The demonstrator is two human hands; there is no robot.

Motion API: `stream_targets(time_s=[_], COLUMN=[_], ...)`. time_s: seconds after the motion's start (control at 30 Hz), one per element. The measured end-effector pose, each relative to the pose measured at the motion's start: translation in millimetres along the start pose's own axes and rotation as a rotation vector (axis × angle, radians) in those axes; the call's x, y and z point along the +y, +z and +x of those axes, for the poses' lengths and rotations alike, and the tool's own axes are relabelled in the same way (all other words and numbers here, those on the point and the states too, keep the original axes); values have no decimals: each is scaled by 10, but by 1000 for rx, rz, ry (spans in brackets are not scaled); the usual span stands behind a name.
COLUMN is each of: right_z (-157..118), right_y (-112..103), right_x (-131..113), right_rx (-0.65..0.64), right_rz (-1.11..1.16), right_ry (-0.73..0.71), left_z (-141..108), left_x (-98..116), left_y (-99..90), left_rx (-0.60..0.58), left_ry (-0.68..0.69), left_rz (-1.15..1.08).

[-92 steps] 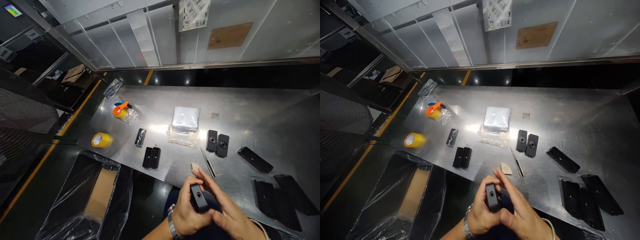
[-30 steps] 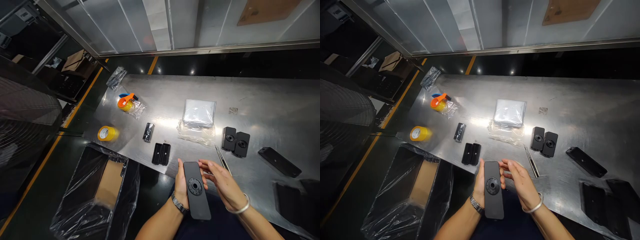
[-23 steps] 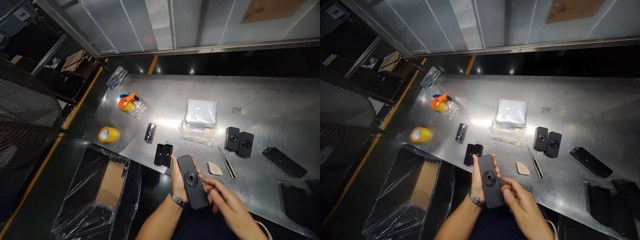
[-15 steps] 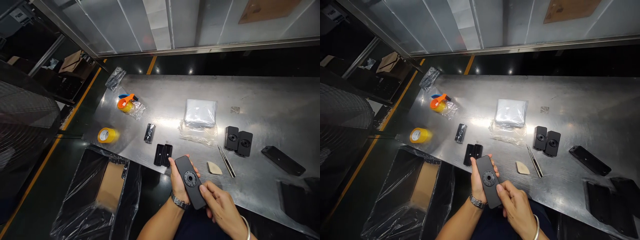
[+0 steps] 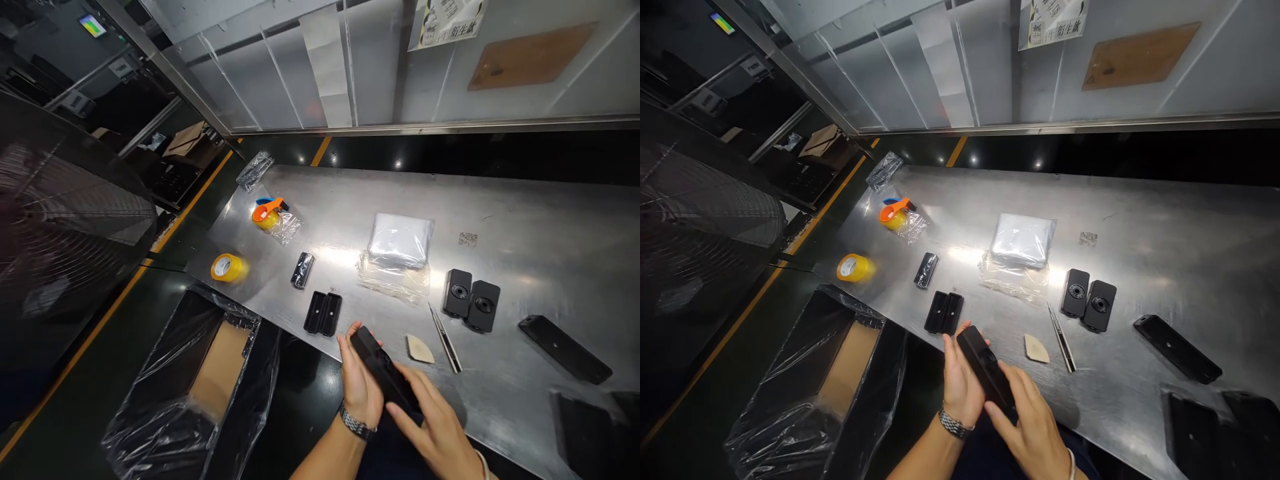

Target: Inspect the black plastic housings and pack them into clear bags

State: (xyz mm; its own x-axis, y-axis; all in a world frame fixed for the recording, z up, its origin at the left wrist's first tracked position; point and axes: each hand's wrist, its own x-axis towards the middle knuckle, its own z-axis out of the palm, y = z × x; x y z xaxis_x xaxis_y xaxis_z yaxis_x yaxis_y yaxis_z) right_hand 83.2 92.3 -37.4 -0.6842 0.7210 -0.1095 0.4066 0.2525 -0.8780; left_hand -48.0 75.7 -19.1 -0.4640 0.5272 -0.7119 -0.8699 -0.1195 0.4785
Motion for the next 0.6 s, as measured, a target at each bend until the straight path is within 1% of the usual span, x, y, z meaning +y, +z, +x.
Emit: stream_targets(time_s=[0.03, 0.07, 0.13, 0.17, 0.23, 0.3, 0.37, 0.47, 0.6], right_z=[-16, -28, -39, -39, -17, 48, 176, 473, 920], right_y=[-2, 1, 32, 64, 152, 239, 284, 258, 182], right_x=[84, 171, 337, 413, 546, 664, 785, 990, 1255], right_rx=[-17, -47, -106, -123, -117, -79, -16, 108, 250], right_rz=[25, 46, 38, 8, -79, -148, -207, -269, -343], right_ry=[52, 103, 170, 178, 160, 146, 136, 115, 93], left_z=[16, 49, 172, 261, 477, 714, 936, 1209, 1473], left_x=[-67, -138, -277, -337, -422, -462, -474, -482, -501], left_y=[-42, -90, -197, -251, -342, -394, -399, -352, -305], left_rx=[-17, -41, -83, -79, -60, -43, -27, -41, -104], left_ry=[14, 46, 139, 207, 277, 330, 380, 435, 463], left_rz=[66, 178, 493, 678, 835, 953, 1079, 1241, 1381])
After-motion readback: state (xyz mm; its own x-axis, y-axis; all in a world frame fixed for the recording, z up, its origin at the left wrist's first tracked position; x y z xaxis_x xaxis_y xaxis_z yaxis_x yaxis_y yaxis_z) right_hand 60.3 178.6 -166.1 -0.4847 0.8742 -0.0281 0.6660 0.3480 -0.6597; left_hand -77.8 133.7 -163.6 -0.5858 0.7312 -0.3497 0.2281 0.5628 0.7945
